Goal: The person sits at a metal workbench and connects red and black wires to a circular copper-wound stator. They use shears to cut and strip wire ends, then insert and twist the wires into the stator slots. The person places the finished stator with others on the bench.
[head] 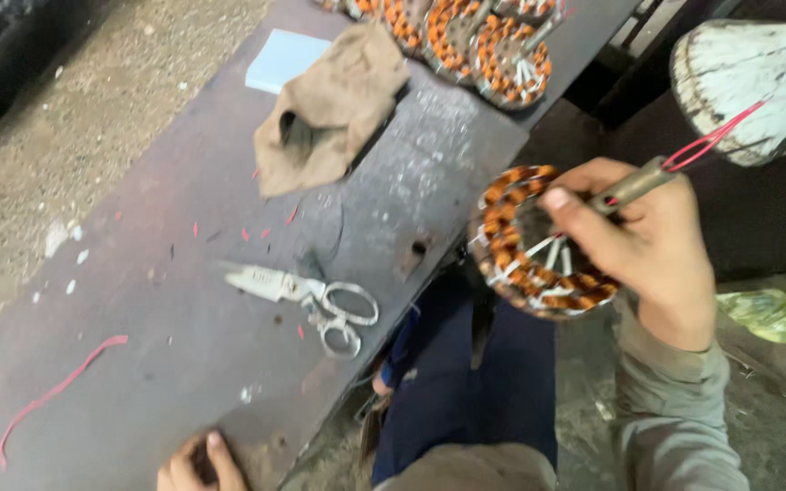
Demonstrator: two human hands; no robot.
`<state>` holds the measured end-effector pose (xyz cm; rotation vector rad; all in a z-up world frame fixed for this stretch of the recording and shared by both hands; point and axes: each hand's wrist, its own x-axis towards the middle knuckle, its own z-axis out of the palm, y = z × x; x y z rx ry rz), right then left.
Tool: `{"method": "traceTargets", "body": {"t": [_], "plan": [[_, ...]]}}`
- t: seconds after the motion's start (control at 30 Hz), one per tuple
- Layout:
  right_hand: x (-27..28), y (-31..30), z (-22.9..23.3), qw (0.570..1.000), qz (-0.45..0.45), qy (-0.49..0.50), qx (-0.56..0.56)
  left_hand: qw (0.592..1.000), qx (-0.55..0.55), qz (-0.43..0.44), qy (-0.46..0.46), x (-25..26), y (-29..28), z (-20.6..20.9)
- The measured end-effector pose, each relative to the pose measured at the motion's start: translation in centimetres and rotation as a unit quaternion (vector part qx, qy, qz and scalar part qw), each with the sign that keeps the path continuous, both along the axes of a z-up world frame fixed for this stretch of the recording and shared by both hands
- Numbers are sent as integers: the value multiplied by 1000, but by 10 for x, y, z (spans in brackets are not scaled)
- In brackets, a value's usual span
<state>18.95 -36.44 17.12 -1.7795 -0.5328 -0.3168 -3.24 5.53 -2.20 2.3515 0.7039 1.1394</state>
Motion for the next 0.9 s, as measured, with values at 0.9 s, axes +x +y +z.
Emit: {"method": "traceTargets", "body": {"t": [0.9], "plan": [[376, -89, -34, 975, 88, 203, -16, 901, -372, -22, 220, 79, -292, 269]]}}
